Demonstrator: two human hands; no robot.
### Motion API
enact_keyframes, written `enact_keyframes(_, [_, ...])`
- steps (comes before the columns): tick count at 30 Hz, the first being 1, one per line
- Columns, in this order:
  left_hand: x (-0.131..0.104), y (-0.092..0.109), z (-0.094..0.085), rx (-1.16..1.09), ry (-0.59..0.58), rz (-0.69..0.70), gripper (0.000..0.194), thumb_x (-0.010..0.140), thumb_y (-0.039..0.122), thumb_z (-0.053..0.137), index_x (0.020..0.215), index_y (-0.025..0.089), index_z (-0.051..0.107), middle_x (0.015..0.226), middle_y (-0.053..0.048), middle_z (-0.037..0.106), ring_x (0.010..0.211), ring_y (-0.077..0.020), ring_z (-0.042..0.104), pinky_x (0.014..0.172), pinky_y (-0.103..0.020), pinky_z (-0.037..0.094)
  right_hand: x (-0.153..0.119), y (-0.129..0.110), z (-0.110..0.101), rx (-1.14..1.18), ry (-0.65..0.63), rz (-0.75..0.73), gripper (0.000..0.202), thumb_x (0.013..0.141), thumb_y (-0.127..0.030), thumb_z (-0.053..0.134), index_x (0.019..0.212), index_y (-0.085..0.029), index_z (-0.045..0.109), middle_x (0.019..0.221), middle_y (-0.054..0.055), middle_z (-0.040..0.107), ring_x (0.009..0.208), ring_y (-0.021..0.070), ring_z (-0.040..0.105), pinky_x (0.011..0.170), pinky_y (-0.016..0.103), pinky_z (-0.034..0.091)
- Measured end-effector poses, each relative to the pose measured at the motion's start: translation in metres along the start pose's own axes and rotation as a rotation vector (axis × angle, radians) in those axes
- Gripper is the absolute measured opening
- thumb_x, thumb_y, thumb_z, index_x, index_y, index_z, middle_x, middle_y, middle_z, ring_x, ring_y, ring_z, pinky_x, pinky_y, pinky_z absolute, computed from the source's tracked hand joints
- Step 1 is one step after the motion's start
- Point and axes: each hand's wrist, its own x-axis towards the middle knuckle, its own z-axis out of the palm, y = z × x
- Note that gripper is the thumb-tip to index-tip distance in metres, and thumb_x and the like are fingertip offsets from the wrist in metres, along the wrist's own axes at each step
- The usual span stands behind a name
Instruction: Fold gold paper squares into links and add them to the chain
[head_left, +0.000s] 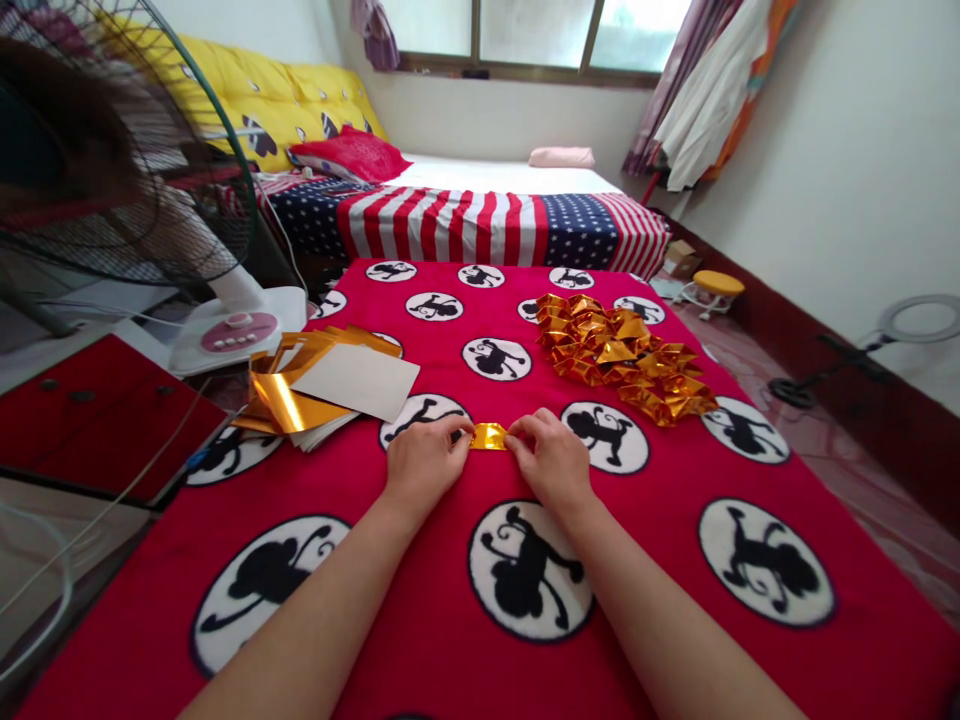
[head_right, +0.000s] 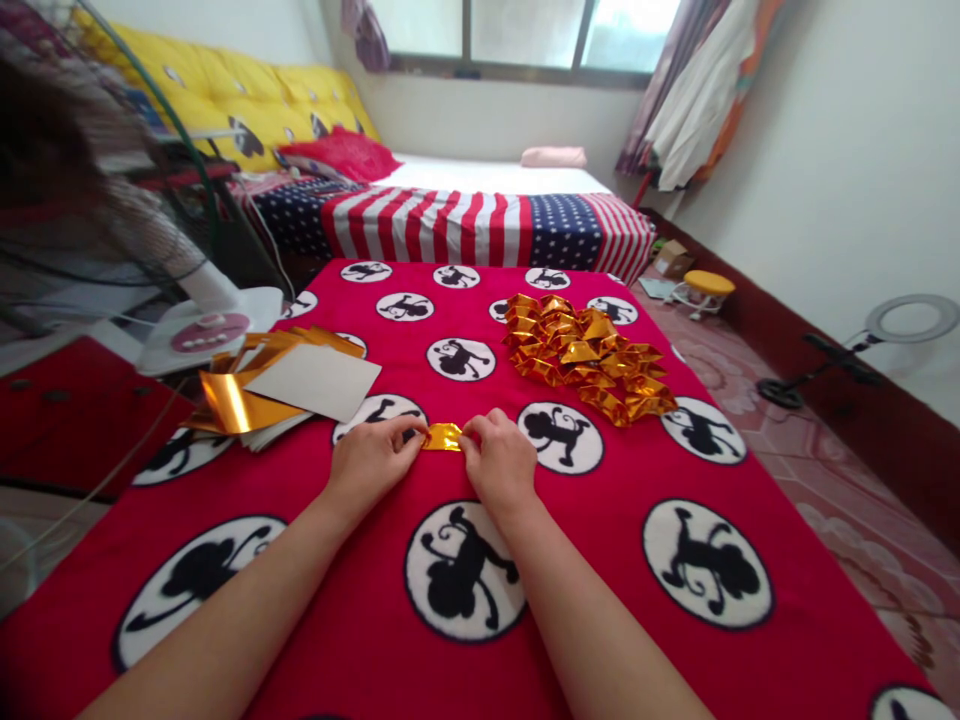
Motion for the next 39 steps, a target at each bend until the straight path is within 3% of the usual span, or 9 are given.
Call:
enact_keyframes(7, [0.001,0.003,-0.001,0.043,-0.004,-0.075,0.024,0.082,0.046,0.054,0.096,0.041,0.074,0.077,0.001,0.073,0.069,-0.0206,0.064,0.057,-0.027,0.032,0.0,-0.003,-0.001,-0.019,-0.041,0.069,0.009,0.087,-0.026,0.06,0.083,-0.025,0.068,0.084,-0.001,0.065,0.076,0.015,0.06,0.061,0.027,0.033])
enact_keyframes(10, [0.002,0.006,0.001,0.063,0.003,-0.094,0.033,0.078,0.061,0.055,0.093,0.039,0.074,0.077,-0.001,0.073,0.072,-0.0229,0.065,0.057,-0.028,0.032,0.0,-0.007,0.003,-0.063,-0.022,0.076,0.013,0.087,-0.034,0.06,0.081,-0.024,0.066,0.085,0.0,0.065,0.075,0.0162,0.058,0.06,0.028,0.031])
enact_keyframes(13, [0.002,0.008,0.002,0.081,-0.002,-0.094,0.037,0.076,0.065,0.056,0.094,0.039,0.074,0.078,-0.002,0.074,0.074,-0.0239,0.066,0.058,-0.029,0.033,-0.001,-0.011,0.007,-0.104,0.007,0.079,0.023,0.085,-0.046,0.063,0.081,-0.023,0.063,0.086,0.002,0.064,0.08,0.0187,0.057,0.063,0.028,0.032])
enact_keyframes(18, [0.003,0.007,-0.002,0.075,-0.037,-0.095,0.032,0.077,0.06,0.057,0.096,0.04,0.074,0.081,0.0,0.074,0.073,-0.0221,0.065,0.057,-0.028,0.034,0.0,-0.013,0.007,-0.113,0.001,0.093,0.026,0.081,-0.048,0.066,0.082,-0.023,0.06,0.085,0.001,0.062,0.081,0.0191,0.056,0.063,0.029,0.031])
enact_keyframes(24, [0.003,-0.001,-0.005,0.042,-0.066,-0.065,0.025,0.082,0.049,0.057,0.1,0.044,0.073,0.084,0.001,0.075,0.076,-0.0224,0.066,0.058,-0.027,0.036,0.001,-0.005,-0.004,0.002,-0.078,0.15,0.009,0.081,-0.026,0.064,0.087,-0.023,0.058,0.085,-0.001,0.064,0.072,0.0152,0.056,0.059,0.027,0.029])
enact_keyframes(29, [0.002,-0.011,-0.006,0.025,-0.081,-0.017,0.027,0.085,0.04,0.055,0.105,0.044,0.073,0.095,0.001,0.077,0.08,-0.0225,0.067,0.059,-0.027,0.039,0.001,0.001,-0.008,0.079,-0.103,0.113,0.012,0.081,-0.014,0.059,0.083,-0.024,0.063,0.085,-0.001,0.064,0.075,0.0145,0.058,0.059,0.025,0.031])
enact_keyframes(35, [0.004,-0.02,-0.01,-0.013,-0.119,-0.059,0.036,0.083,0.025,0.052,0.105,0.042,0.074,0.095,0.0,0.077,0.078,-0.0221,0.066,0.059,-0.027,0.04,-0.001,0.005,-0.008,0.14,-0.109,0.078,0.018,0.082,-0.015,0.055,0.084,-0.027,0.069,0.089,-0.001,0.066,0.081,0.015,0.061,0.063,0.025,0.037])
enact_keyframes(39, [0.006,-0.029,-0.007,-0.192,-0.053,0.037,0.029,0.08,0.023,0.057,0.101,0.032,0.075,0.095,0.0,0.073,0.068,-0.0146,0.061,0.058,-0.024,0.041,-0.003,0.003,-0.009,0.15,-0.116,0.075,0.019,0.073,-0.017,0.063,0.088,-0.027,0.068,0.09,-0.002,0.065,0.081,0.0153,0.06,0.063,0.025,0.038])
